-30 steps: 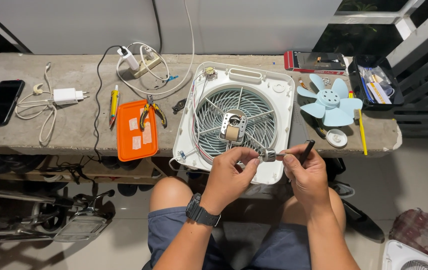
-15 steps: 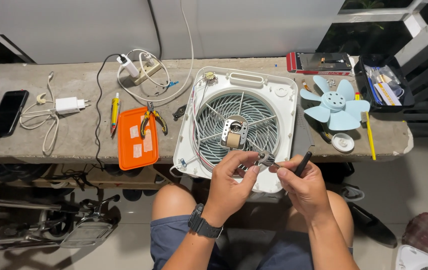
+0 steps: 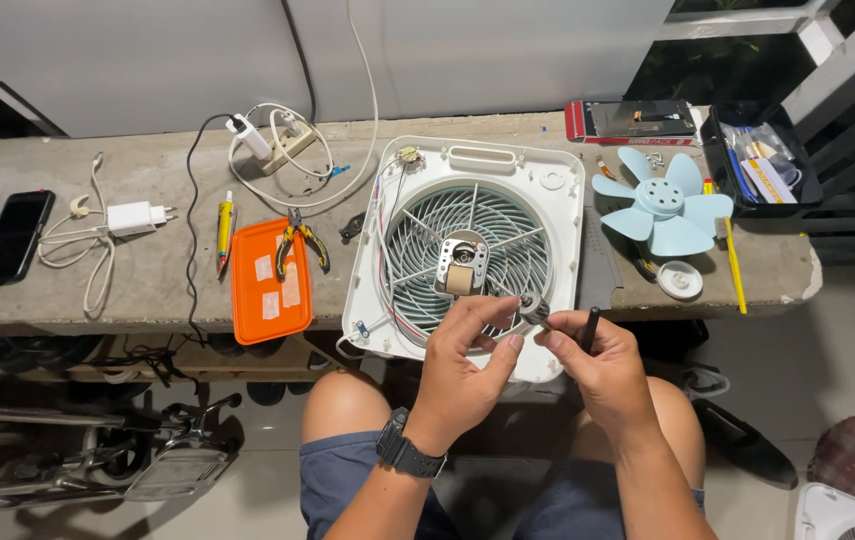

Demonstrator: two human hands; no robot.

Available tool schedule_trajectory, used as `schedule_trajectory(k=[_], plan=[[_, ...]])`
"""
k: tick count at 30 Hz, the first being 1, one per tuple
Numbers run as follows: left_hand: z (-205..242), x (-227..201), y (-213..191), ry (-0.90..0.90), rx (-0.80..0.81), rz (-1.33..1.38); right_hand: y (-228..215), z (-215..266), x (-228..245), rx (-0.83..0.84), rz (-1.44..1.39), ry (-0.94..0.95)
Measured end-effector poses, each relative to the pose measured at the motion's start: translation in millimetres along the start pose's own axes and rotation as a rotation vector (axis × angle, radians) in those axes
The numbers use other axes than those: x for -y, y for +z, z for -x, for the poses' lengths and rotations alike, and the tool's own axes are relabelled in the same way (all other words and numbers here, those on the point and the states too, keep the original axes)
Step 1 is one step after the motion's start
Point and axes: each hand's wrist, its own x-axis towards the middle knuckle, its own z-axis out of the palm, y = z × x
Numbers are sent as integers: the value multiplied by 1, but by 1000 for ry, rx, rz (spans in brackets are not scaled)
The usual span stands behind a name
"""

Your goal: Cleaning the motor area and internal housing of a small box fan using a small tool.

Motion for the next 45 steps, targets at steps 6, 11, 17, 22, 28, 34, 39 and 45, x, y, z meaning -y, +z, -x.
schedule_trajectory(k=[6,11,17,22,28,34,39,45], plan=[[0,1,2,-18,32,-9,-12,-8,-21,-43,-135,34],[3,6,2,-61,49,-55,-13,-10,-20,-58,-208,74],[6,5,-1,-138,-80,13,27,-6,-7,-51,-236,108],[6,18,-28,-135,-296,33,84,0,-6,-3,-210,97],[1,40,-83,-139,-568,112,170,20,27,127,-80,84],[-20,76,-189,-150,-615,-54,183,27,25,303,47,101],[-60,43,-249,-478,-446,-737,157,26,22,283,283,213],[-111,75,-267,-666,-349,-927,135,31,28,243,377,303]])
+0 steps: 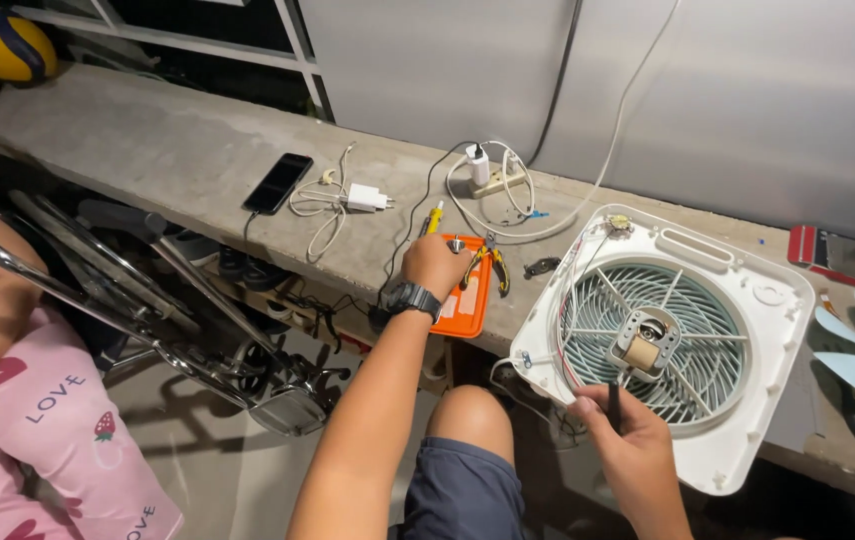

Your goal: Cleaning the motor area and internal housing of a small box fan using a small tool.

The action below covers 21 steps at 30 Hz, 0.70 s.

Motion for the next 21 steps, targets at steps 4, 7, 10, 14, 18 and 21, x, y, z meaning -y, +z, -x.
schedule_trajectory(k=[4,7,10,14,18,21], plan=[[-7,-3,4,-44,18,2,-10,-2,-11,-8,51,19],[-17,1,16,-80,36,-20,-11,-4,-8,-18,-5,-12],[-26,9,26,-2,1,-83,-9,-3,5,-19,-32,148],[-24,12,25,-22,-6,-34,-12,-19,-25,-2,-44,-1],[-21,16,23,12,-32,-12,-19,-21,-31,-41,-24,-76],[-9,15,19,40,-108,8,-27,-11,-7,-48,-53,-22]])
